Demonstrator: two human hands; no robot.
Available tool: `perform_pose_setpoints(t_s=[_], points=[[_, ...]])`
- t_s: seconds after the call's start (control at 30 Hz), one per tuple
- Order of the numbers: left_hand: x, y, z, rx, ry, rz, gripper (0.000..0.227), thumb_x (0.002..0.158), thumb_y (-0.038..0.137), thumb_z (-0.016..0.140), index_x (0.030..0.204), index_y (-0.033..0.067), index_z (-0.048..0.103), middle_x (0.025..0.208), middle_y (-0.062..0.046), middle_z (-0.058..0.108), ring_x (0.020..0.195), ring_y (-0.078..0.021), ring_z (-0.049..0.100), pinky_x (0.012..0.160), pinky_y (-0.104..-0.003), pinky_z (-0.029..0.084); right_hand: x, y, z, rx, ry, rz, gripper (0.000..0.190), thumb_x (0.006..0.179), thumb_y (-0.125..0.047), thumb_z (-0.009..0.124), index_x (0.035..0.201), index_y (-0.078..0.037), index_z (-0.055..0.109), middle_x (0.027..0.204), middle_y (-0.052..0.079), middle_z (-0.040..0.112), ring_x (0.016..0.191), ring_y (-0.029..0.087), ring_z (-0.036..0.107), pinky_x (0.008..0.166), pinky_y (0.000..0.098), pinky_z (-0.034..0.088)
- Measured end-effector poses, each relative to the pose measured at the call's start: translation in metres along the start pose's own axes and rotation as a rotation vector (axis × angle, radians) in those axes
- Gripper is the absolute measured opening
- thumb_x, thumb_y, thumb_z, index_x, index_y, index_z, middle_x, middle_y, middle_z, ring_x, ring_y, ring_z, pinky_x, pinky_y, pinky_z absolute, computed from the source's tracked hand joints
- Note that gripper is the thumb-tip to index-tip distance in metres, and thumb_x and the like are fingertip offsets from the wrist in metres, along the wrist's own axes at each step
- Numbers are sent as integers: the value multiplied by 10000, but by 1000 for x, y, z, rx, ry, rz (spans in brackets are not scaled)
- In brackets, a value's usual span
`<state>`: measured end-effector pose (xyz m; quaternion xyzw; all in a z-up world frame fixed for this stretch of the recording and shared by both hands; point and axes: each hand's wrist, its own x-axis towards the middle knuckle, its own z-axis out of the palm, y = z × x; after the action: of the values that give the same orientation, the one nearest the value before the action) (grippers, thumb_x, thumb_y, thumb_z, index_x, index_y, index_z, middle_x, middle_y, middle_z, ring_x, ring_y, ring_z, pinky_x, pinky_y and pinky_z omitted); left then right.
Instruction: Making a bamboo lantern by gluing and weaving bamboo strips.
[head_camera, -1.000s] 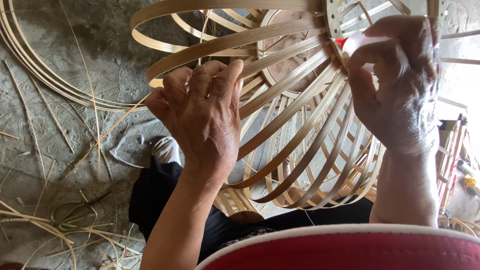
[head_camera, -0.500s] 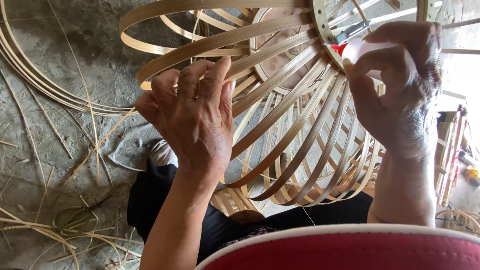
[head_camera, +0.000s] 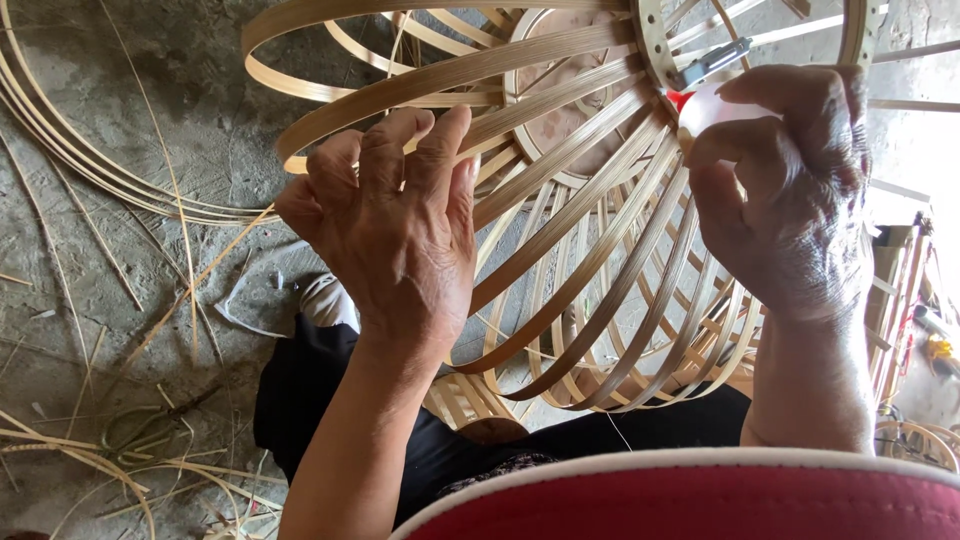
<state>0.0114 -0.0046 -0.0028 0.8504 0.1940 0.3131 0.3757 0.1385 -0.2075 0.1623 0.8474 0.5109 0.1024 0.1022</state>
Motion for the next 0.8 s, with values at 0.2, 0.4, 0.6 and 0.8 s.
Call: perform_pose_setpoints(t_s=[0.2,0.4,0.6,0.8], points=[[0,1,-2,-11,-5,-8,346,1006,274,827,1312,171,703,1256,33,616,1246,-202,472,1037,-427,292,-6,0,4,-16,5,26,265,928,108,689,1004,-110,559,1219,74,533,1111,212,578,844,327,495],[-1,1,-2,-11,3,-8,356,1016,286,831,1322,167,693,1256,39,616,1225,-193,474,1012,-413,292,10,-8,-1,-108,41,31,238,978,2,803,1032,-106,598,1179,80,548,1043,210,618,800,364,507],[-3,1,0,-6,13,5,354,1016,300,844,1314,184,691,1286,53,601,1204,-175,474,1001,-400,297,-28,25,0,-73,123,59,227,965,-59,786,1031,-87,571,1138,59,540,995,200,590,772,345,488],[-5,3,-3,3,16,6,366,977,290,876,1287,220,695,1317,71,582,1217,-180,474,1029,-400,295,-39,28,5,50,110,116,197,999,-59,758,1057,-73,570,1149,84,530,960,162,578,733,278,525]])
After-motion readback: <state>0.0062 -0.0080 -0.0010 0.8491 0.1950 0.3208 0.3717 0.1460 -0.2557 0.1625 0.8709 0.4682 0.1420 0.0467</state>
